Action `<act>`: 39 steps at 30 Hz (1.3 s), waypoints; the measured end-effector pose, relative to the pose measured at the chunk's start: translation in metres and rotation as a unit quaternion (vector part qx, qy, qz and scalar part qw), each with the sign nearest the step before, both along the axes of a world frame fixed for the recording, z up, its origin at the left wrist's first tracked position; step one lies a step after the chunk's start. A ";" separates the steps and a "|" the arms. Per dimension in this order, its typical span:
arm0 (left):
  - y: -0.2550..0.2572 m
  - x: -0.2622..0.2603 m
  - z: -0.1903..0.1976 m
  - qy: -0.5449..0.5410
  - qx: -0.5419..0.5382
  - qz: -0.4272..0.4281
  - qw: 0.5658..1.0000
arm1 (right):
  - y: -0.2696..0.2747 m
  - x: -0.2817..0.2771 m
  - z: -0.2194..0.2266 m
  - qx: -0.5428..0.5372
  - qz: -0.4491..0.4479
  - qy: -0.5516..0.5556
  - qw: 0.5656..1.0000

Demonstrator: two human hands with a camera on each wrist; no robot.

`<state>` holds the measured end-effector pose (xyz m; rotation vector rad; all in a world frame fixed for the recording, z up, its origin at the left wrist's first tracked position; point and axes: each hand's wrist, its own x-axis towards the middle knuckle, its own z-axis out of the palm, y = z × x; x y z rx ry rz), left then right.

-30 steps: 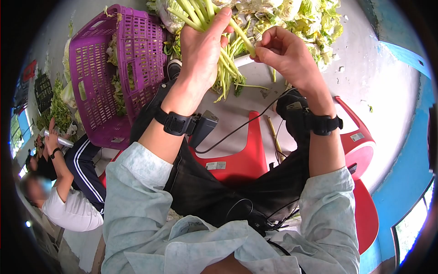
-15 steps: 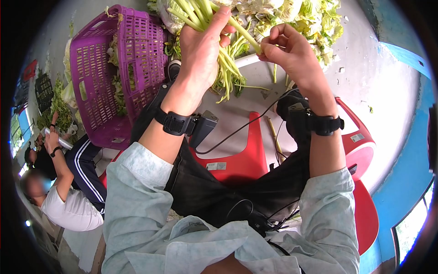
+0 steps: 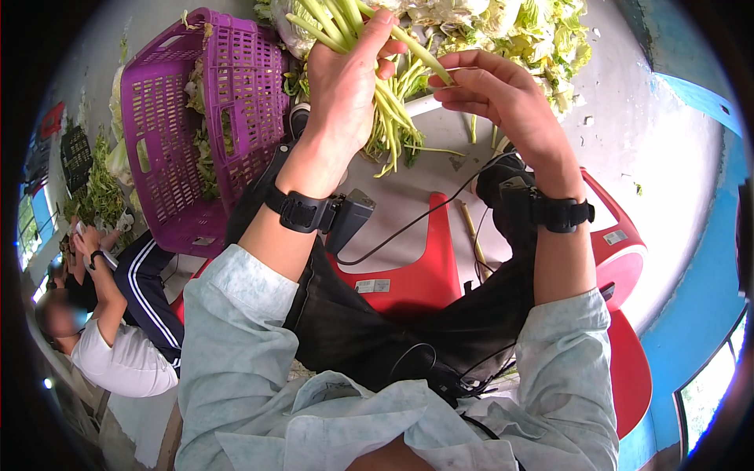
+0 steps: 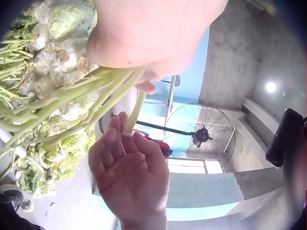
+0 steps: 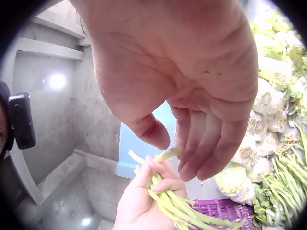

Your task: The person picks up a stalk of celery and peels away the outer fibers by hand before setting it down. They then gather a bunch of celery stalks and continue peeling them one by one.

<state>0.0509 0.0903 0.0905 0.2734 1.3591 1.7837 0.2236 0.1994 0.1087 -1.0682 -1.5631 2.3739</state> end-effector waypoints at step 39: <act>0.005 0.014 0.008 0.170 0.016 -0.074 0.982 | 0.001 0.002 -0.012 0.045 -0.001 -0.096 0.994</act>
